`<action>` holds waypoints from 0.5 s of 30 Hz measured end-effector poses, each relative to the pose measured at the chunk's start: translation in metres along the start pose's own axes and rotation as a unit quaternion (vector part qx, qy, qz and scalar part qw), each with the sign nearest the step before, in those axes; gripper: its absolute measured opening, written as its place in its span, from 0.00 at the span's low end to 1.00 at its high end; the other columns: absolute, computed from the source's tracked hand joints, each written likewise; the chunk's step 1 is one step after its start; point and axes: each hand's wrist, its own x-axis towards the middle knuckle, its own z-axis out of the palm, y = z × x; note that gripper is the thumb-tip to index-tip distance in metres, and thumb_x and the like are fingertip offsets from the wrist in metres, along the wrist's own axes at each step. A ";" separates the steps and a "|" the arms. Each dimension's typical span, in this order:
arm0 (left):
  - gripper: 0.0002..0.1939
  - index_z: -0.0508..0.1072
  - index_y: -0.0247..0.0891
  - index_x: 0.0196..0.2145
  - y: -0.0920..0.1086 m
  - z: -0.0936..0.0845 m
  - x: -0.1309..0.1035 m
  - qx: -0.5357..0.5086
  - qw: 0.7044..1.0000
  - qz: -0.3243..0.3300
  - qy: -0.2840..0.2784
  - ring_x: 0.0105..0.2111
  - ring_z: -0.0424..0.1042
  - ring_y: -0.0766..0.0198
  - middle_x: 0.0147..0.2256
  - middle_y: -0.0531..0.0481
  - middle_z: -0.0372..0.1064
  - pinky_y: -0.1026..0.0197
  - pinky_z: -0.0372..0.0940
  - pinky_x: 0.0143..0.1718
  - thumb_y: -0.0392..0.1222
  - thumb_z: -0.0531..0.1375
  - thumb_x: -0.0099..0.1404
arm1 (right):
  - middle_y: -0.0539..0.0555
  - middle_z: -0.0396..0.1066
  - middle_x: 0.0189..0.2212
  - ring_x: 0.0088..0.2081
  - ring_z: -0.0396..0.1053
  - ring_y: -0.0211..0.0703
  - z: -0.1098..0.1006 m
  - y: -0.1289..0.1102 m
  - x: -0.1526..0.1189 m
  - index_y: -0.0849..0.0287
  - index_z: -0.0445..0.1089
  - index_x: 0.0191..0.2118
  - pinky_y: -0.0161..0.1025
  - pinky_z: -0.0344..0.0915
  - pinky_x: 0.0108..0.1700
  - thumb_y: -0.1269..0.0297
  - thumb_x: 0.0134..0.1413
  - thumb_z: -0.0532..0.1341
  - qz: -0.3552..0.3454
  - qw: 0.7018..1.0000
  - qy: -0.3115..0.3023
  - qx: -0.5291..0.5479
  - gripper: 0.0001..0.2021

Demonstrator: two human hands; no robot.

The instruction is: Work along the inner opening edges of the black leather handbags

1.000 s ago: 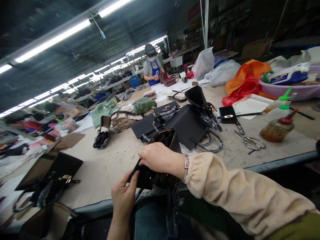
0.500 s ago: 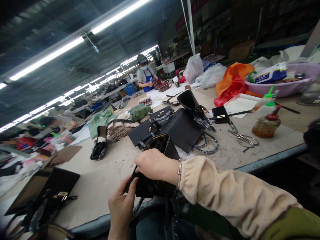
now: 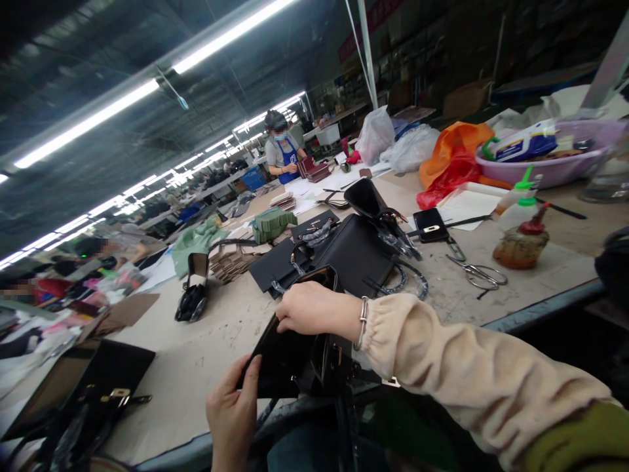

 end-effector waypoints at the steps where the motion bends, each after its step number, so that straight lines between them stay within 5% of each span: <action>1: 0.13 0.78 0.38 0.33 0.000 0.000 0.000 -0.001 1.000 -0.001 0.000 0.25 0.73 0.65 0.26 0.51 0.75 0.69 0.66 0.28 0.49 0.58 0.60 | 0.54 0.76 0.30 0.33 0.72 0.43 0.000 0.000 0.000 0.55 0.76 0.34 0.34 0.58 0.31 0.55 0.56 0.56 0.002 1.000 0.006 -0.003 0.13; 15: 0.14 0.78 0.37 0.32 0.005 -0.003 0.001 0.001 1.000 -0.016 -0.021 0.25 0.72 0.64 0.26 0.51 0.75 0.68 0.65 0.28 0.50 0.58 0.60 | 0.57 0.76 0.29 0.34 0.73 0.46 0.004 -0.007 0.002 0.59 0.76 0.32 0.35 0.62 0.32 0.55 0.57 0.55 0.040 0.998 0.033 -0.038 0.16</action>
